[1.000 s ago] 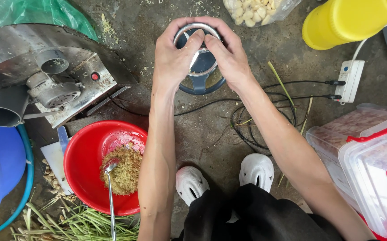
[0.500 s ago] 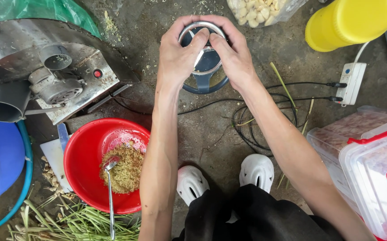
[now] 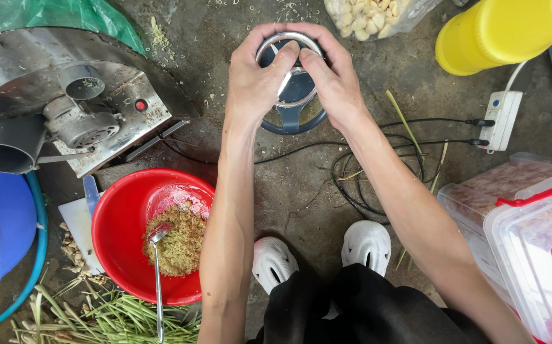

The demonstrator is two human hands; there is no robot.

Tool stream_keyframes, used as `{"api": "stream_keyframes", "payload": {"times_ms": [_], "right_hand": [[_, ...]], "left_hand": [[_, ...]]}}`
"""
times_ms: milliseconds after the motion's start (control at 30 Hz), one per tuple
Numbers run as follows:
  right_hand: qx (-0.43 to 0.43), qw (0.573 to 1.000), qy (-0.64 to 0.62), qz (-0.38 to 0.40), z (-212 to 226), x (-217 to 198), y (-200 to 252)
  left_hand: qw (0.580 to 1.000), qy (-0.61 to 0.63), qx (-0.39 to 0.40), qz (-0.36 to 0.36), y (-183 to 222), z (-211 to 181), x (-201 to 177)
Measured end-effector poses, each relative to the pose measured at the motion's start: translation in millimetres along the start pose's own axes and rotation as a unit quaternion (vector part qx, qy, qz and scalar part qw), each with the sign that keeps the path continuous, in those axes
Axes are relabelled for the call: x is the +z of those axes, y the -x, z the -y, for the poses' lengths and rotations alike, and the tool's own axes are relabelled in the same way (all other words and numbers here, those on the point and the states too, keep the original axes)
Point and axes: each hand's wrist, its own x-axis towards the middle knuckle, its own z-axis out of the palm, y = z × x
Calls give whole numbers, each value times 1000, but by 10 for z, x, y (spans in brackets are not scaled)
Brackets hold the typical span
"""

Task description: The person pours a blended green paste from a blender jar into a red basin, using a spoon to scrape the paste out. They then scrape spilled paste from a cardboard box into the jar, reattach the jar to the blender base and run it, pour out more paste, and finally add garlic cloves from a plastic bag into the blender jar.

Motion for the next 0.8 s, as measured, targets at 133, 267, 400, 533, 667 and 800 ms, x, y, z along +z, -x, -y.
{"api": "stream_keyframes", "payload": {"times_ms": [133, 267, 400, 533, 667, 800], "right_hand": [[-7, 1000, -2, 5, 3, 2, 4], [3, 1000, 0, 0, 10, 9, -3], [1, 1000, -5, 0, -4, 3, 0], [-13, 1000, -7, 4, -60, -5, 6], [-4, 1000, 28, -12, -94, -131, -3], [-109, 980, 139, 92, -195, -292, 16]], "left_hand": [[1000, -5, 0, 1, 4, -1, -5], [1000, 1, 0, 0, -4, 9, -4], [1000, -6, 1, 1, 0, -3, -2], [1000, -20, 7, -7, 19, -17, 10], [994, -96, 34, -37, 167, 32, 5], [978, -149, 94, -114, 776, -199, 89]]}}
